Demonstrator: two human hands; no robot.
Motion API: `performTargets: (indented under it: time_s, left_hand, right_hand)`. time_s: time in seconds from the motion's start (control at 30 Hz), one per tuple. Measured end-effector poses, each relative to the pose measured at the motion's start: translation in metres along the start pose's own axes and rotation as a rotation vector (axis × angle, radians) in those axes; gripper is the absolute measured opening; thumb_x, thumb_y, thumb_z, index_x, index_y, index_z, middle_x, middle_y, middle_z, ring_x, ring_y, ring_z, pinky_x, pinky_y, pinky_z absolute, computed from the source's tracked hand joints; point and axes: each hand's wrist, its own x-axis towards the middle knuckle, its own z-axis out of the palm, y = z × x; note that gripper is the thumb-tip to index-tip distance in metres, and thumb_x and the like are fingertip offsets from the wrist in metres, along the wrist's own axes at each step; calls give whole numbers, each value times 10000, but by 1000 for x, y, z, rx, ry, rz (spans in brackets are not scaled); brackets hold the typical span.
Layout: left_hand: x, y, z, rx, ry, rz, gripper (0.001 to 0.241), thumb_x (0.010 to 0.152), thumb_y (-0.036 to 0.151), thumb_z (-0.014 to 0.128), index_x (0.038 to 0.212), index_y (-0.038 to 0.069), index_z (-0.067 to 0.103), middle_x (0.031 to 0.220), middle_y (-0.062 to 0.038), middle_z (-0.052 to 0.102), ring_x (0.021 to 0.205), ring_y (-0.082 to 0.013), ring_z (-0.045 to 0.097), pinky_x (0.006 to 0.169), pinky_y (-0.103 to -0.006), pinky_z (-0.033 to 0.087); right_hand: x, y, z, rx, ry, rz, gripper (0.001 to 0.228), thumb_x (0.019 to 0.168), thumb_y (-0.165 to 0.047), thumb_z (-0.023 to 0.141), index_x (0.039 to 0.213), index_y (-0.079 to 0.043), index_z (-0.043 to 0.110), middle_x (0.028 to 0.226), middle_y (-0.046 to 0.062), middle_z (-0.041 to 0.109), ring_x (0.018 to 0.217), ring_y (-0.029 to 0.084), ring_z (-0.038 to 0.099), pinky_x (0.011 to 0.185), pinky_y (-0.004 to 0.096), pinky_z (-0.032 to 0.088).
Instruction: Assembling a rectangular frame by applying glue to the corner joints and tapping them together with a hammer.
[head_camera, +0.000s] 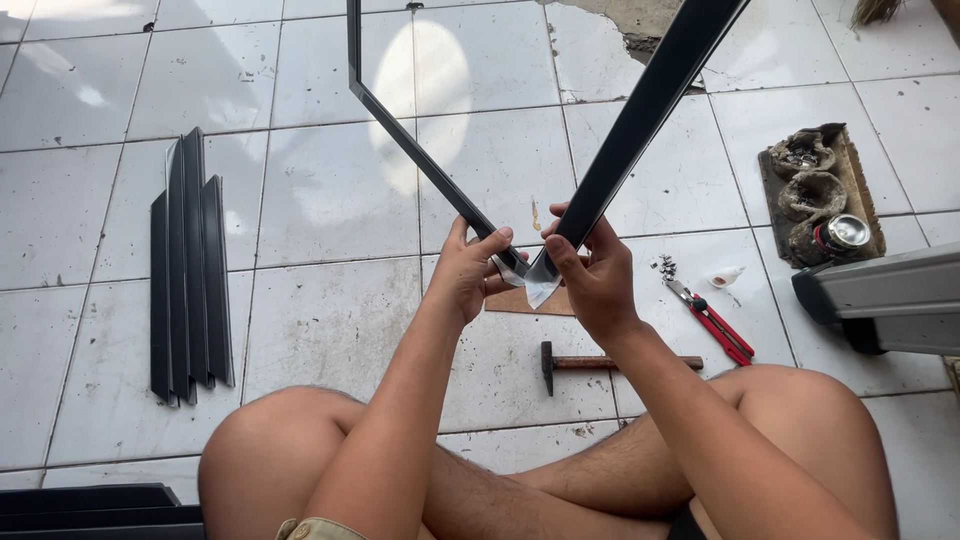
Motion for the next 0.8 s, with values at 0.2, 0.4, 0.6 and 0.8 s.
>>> performTargets:
  time_s: [0.2,0.4,0.6,0.8]
  left_hand:
    - [8,-4,-11,-51,-37,-23,771,743,62,630,1362,94,172,969,-134,418,781,-359,630,595,-463,560]
    - [5,2,-6,-76,-100,-55,826,723,77,662,1377,115,159,979,-126,387,812,-345,626,606,-442,563]
    - [11,-2,-13,-158,-170,-52,672,749,90,658,1313,169,300,877,-74,479,659,-235,637,498,-346,562]
    - [20,-7,-24,-235,-185,-81,494,763,66,636,1193,218,447,818,-53,546,624,-225,646,527,-350,568]
  right_hand:
    - [-5,-2,-5,-41,-116,22,343,857,-317,513,1142,-127,535,943,106,621,827,227,567,567,281,508]
    - [-7,10,-16,-122,-164,-6,364,844,-411,468,1063,-141,575,955,105,610,838,261,591,544,299,499]
    - [2,9,-76,-506,103,119,214,851,-195,511,1041,-119,573,949,73,550,851,230,553,649,317,486]
    - [-13,120,-202,-762,567,483,415,656,-33,619,1010,-124,421,925,43,418,896,285,458,740,413,402]
